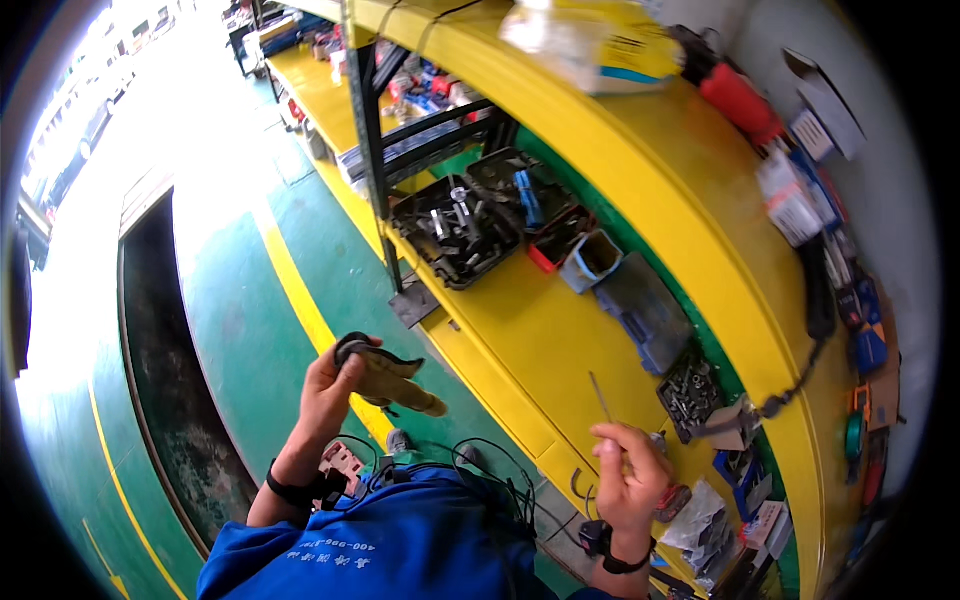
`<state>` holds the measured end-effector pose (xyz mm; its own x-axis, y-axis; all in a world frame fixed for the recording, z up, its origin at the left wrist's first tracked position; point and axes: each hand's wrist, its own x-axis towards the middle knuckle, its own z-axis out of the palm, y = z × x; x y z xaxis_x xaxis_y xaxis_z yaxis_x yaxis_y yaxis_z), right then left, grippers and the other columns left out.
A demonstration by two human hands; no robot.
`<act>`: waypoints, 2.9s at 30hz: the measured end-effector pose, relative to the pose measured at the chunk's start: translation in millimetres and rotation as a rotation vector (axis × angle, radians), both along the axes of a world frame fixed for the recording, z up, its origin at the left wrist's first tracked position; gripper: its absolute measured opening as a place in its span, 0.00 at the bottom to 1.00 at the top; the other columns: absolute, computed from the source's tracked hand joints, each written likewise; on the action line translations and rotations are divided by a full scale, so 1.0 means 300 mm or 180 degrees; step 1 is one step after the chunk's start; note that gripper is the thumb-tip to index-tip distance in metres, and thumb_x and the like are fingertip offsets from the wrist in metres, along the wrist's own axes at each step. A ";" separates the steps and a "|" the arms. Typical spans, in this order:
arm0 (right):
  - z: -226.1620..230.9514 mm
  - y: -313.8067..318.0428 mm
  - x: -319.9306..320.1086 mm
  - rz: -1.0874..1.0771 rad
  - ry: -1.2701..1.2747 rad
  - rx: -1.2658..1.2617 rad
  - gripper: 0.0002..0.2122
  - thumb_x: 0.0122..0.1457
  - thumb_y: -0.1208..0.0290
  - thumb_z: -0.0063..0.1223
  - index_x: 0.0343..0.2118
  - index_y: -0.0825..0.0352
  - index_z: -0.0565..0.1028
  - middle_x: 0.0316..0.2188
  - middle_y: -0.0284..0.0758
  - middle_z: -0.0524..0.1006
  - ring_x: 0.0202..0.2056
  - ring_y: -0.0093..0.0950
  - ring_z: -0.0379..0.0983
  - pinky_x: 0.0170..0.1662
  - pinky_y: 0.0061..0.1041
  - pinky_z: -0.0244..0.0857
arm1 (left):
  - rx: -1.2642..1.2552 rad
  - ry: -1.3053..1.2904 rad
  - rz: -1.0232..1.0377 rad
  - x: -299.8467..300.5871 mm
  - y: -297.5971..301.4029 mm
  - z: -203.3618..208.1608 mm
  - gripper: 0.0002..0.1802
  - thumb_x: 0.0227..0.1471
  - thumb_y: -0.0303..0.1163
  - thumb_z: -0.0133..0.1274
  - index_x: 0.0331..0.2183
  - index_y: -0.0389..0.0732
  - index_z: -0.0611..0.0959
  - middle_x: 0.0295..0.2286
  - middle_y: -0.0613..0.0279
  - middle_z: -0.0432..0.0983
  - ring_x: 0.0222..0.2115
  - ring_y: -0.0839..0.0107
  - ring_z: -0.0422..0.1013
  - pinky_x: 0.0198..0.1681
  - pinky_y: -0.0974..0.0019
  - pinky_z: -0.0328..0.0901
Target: The person wipes yellow metal shelves with a cloth, moving along the shelving unit and cleaning multiple sections. They handle a small metal tool and a plastic bag containing small parts, placing them on the shelf while continuing to wipe surfaces.
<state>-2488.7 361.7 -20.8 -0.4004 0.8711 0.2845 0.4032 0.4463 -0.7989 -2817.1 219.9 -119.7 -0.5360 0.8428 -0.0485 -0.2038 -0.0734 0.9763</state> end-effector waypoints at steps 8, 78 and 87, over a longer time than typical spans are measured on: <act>-0.143 -0.033 -0.533 0.1234 -0.0245 -0.0248 0.08 0.60 0.84 0.52 0.38 0.71 0.82 0.31 0.38 0.83 0.27 0.24 0.79 0.32 0.21 0.72 | -0.0170 -0.0100 0.1287 -0.351 -0.337 -0.171 0.19 0.69 0.37 0.50 0.52 0.33 0.78 0.44 0.61 0.81 0.44 0.75 0.75 0.51 0.69 0.69; -0.598 0.194 -3.125 -0.0342 -0.0490 -0.1774 0.22 0.49 0.85 0.59 0.50 0.67 0.74 0.43 0.41 0.80 0.43 0.35 0.80 0.48 0.32 0.74 | -0.0811 -0.1042 -0.2747 -2.671 0.562 -0.371 0.24 0.74 0.36 0.33 0.64 0.37 0.67 0.57 0.56 0.67 0.60 0.67 0.62 0.66 0.64 0.54; -0.625 0.110 -3.075 -0.0320 -0.0940 -0.1289 0.41 0.46 0.78 0.67 0.63 0.69 0.55 0.58 0.54 0.63 0.57 0.55 0.65 0.60 0.47 0.64 | -0.1540 -0.1478 -0.2588 -2.451 0.605 -0.573 0.15 0.71 0.31 0.36 0.52 0.39 0.74 0.43 0.62 0.72 0.43 0.75 0.69 0.49 0.68 0.68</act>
